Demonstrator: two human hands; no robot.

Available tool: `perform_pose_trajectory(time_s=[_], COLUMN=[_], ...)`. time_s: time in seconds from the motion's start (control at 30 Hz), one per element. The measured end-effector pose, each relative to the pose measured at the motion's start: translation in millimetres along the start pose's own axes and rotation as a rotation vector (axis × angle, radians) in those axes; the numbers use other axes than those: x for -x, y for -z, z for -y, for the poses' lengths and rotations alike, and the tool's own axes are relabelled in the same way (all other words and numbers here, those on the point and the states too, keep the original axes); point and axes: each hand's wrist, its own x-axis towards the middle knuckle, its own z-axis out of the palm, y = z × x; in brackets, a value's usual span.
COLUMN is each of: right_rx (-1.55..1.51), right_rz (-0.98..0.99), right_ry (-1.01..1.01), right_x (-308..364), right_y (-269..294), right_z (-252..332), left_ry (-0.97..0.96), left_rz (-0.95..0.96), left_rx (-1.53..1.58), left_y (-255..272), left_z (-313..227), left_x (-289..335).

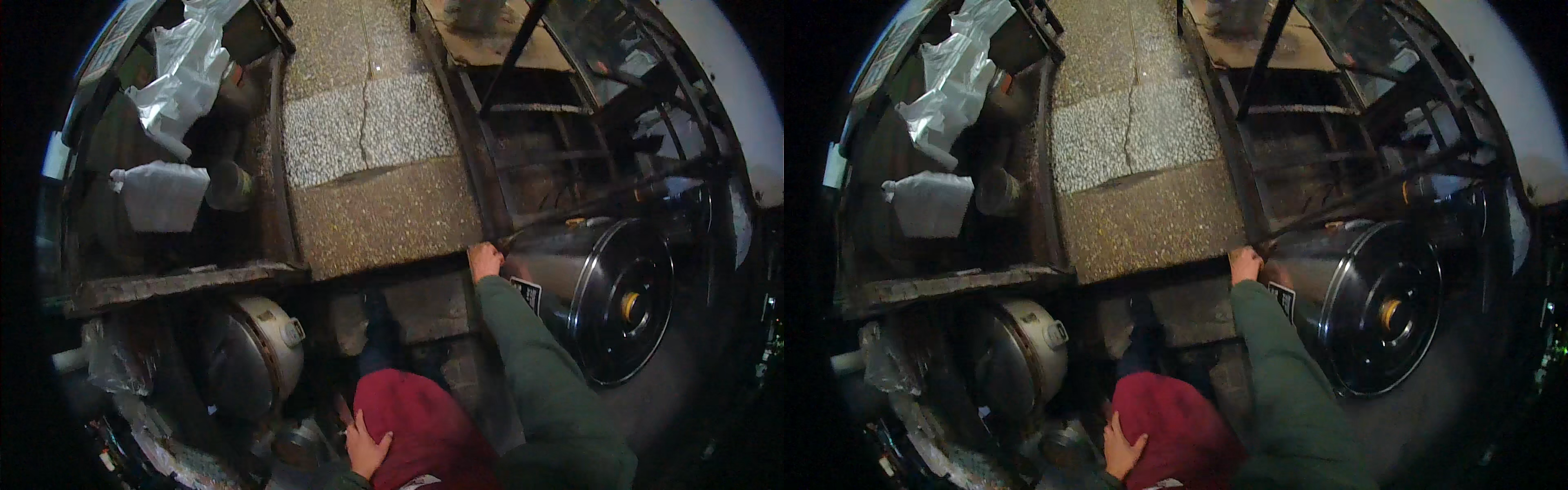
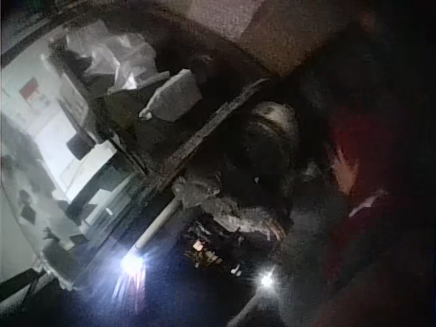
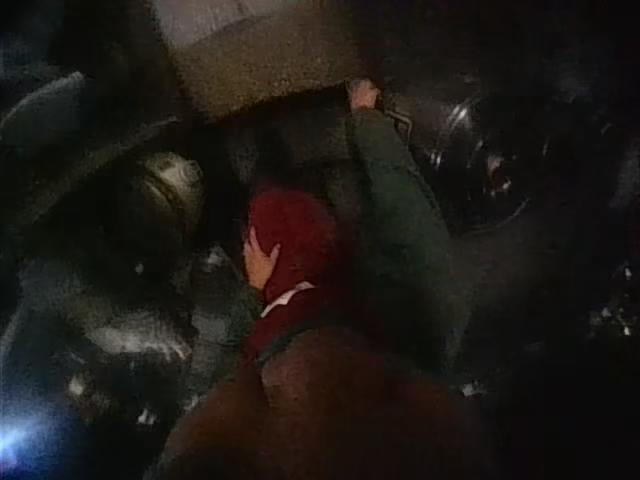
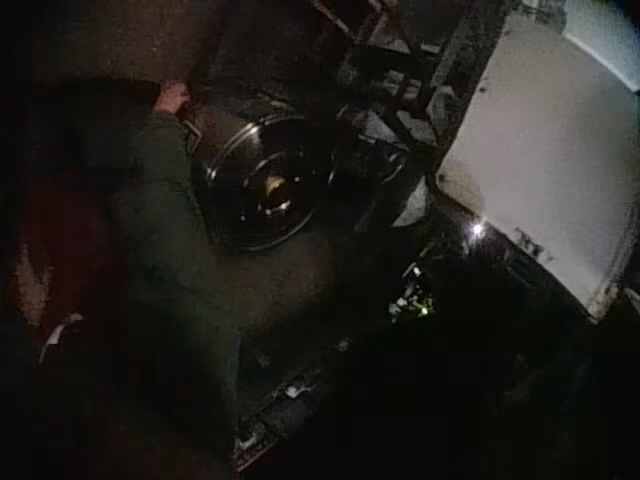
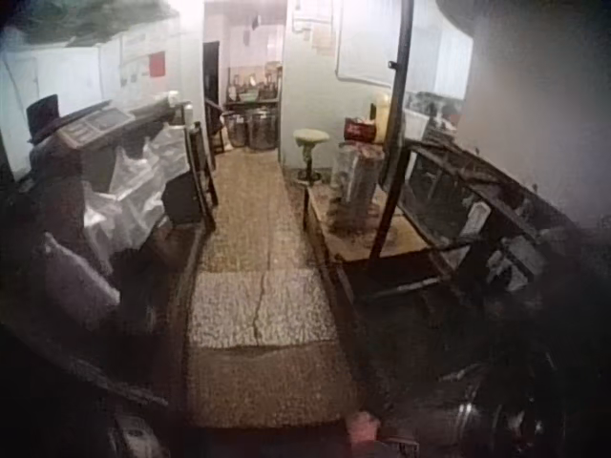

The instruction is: The person retrieves a bowl of cubed tofu from a refrigerator, carries it to a stove, and uses a slotted spoon to transfer the tofu into a pot of boiling liquid. After transferring the tofu, the person returns the empty bowl to the refrigerator.

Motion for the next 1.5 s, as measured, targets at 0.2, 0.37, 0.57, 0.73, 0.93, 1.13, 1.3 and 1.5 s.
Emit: perform_pose_trajectory(time_s=[0.2,0.37,0.57,0.73,0.93,1.13,1.3,1.5], right_rx=[0.078,-0.202,0.141,0.216,-0.129,0.006,0.042,0.187], right_rz=[-0.236,-0.05,0.281,0.258,0.217,0.502,0.469,0.651], right_ry=[0.265,0.049,0.221,0.024,-0.011,0.147,0.222,0.184], right_x=[-24.8,-35.7,-31.0,-37.7,-37.8,-53.5,-51.1,-52.6], right_y=[-35.7,-23.2,11.3,7.7,7.0,-10.5,-58.6,-36.8], right_z=[-7.1,-0.4,-8.5,4.6,4.0,-2.3,-20.7,-25.7], left_ry=[-0.125,-0.05,-0.002,-0.096,-0.13,-0.114,-0.04,0.067], left_rz=[-0.176,0.086,0.157,0.02,0.001,0.021,0.187,0.408], left_rx=[0.043,0.177,0.279,0.171,0.059,0.041,-0.026,-0.046], left_y=[26.5,41.7,28.4,16.6,34.7,76.0,125.6,187.5], left_z=[-13.3,-16.6,5.8,13.3,-2.4,-19.4,-24.1,-18.5], left_x=[-14.8,-31.0,-40.8,-36.4,-57.8,-109.7,-153.2,-184.2])
